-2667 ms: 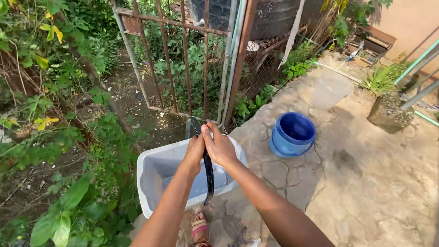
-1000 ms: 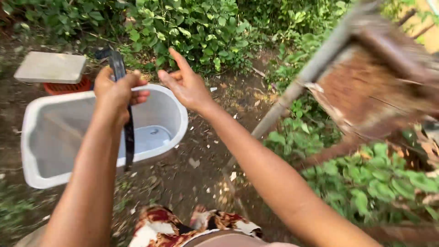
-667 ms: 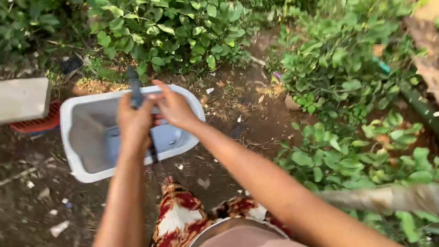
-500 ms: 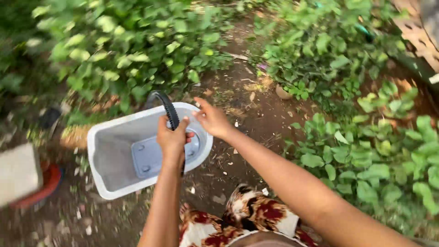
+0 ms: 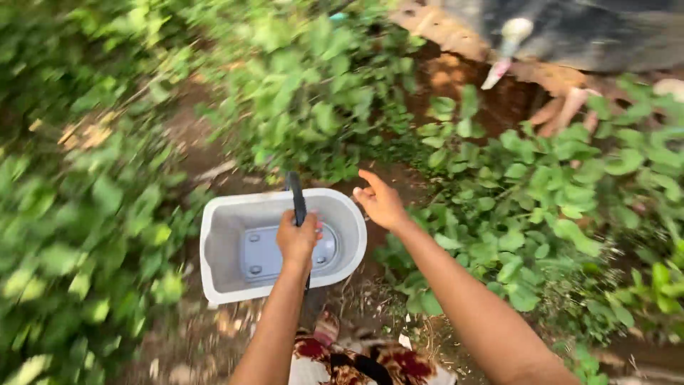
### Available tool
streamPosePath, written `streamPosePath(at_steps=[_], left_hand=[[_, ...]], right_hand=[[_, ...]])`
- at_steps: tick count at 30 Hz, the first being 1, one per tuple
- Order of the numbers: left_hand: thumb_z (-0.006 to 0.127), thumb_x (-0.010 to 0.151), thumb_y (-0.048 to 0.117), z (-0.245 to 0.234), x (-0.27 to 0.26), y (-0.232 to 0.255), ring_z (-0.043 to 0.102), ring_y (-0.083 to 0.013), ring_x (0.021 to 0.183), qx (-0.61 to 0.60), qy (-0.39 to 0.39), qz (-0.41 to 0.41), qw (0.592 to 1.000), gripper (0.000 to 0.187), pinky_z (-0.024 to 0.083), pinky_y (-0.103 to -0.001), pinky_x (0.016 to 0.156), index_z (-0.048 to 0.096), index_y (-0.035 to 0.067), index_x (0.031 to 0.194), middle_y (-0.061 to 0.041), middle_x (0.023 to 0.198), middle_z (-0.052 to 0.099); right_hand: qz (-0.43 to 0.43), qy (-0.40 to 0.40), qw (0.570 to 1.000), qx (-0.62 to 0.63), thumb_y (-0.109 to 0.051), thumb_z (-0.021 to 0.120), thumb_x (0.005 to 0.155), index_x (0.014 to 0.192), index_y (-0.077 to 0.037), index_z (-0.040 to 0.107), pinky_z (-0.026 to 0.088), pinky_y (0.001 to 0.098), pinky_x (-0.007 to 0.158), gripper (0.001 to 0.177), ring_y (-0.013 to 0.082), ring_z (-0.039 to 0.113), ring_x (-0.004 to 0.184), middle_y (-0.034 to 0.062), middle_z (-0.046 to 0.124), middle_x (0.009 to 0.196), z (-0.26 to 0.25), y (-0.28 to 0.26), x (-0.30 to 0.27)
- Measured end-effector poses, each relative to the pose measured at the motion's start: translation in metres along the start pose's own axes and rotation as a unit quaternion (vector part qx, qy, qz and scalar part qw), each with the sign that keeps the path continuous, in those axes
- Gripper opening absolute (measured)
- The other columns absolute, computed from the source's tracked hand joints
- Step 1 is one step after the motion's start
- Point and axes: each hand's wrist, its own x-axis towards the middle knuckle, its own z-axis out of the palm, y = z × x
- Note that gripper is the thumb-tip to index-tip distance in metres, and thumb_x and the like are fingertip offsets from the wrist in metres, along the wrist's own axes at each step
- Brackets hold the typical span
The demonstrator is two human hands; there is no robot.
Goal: Hand-washing a blue microfiber floor mat outdoors using detergent, a bucket, and water from a faucet, then hanging it to dry.
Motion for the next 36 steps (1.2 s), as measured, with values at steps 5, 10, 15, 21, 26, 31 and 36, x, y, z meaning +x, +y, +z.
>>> streamPosePath(at_steps=[5,10,15,21,26,31,36], left_hand=[[0.074,0.085,0.016,0.099,0.094,-0.027,0.067,-0.0135,0.059,0.051,-0.044,0.012,0.998,0.027,0.054,-0.028,0.051,0.063,0.003,0.106,-0.011,0.078,0.072],[0.074,0.087,0.018,0.216,0.177,-0.082,0.065,-0.0151,0.061,0.106,-0.171,-0.037,0.979,0.025,0.053,-0.031,0.058,0.064,-0.001,0.1,-0.01,0.076,0.07],[0.075,0.086,0.016,0.334,0.255,-0.169,0.065,-0.0192,0.063,0.157,-0.267,-0.151,0.939,0.027,0.053,-0.034,0.059,0.058,0.001,0.101,-0.01,0.077,0.068],[0.076,0.083,0.018,0.43,0.295,-0.212,0.066,-0.0247,0.071,0.277,-0.338,-0.178,0.882,0.037,0.055,-0.041,0.064,0.054,0.0,0.107,-0.015,0.087,0.069],[0.078,0.08,0.019,0.457,0.33,-0.307,0.067,-0.0263,0.074,0.345,-0.359,-0.107,0.861,0.04,0.054,-0.042,0.065,0.056,0.0,0.108,-0.016,0.089,0.07],[0.078,0.079,0.017,0.479,0.345,-0.304,0.066,-0.028,0.072,0.388,-0.405,-0.068,0.825,0.04,0.054,-0.044,0.066,0.058,0.0,0.11,-0.019,0.087,0.071],[0.08,0.083,0.025,0.464,0.413,-0.361,0.069,-0.0256,0.079,0.501,-0.381,-0.02,0.777,0.041,0.056,-0.04,0.072,0.063,0.007,0.115,-0.014,0.095,0.075]], right_hand=[[0.088,0.054,0.995,-0.004,-0.046,0.067,0.094,0.154,-0.023,0.045,0.055,0.0397,0.09,0.068,0.0256,0.071,0.106,0.0127,0.073,0.117,-0.096,0.024,0.043],[0.177,0.15,0.973,0.007,-0.045,0.066,0.092,0.155,-0.023,0.042,0.056,0.0408,0.091,0.071,0.0275,0.072,0.102,0.0131,0.072,0.115,-0.175,0.061,0.11],[0.2,0.302,0.916,-0.171,-0.041,0.063,0.098,0.157,-0.012,0.036,0.05,0.05,0.095,0.07,0.0422,0.062,0.108,0.0211,0.063,0.124,-0.249,0.096,0.205],[0.233,0.318,0.86,-0.323,-0.045,0.056,0.1,0.156,-0.005,0.032,0.046,0.0537,0.097,0.073,0.0463,0.055,0.119,0.0236,0.053,0.143,-0.292,0.141,0.308],[0.369,0.288,0.831,-0.3,-0.051,0.049,0.103,0.144,-0.003,0.037,0.051,0.0559,0.085,0.065,0.0448,0.062,0.104,0.0241,0.063,0.121,-0.278,0.196,0.355],[0.424,0.344,0.788,-0.284,-0.047,0.045,0.11,0.113,-0.008,0.049,0.052,0.0566,0.069,0.04,0.0439,0.069,0.079,0.022,0.072,0.085,-0.271,0.209,0.357],[0.305,0.383,0.822,-0.292,-0.042,0.049,0.108,0.108,-0.007,0.046,0.05,0.0587,0.061,0.035,0.0472,0.067,0.072,0.023,0.071,0.078,-0.279,0.205,0.341]])
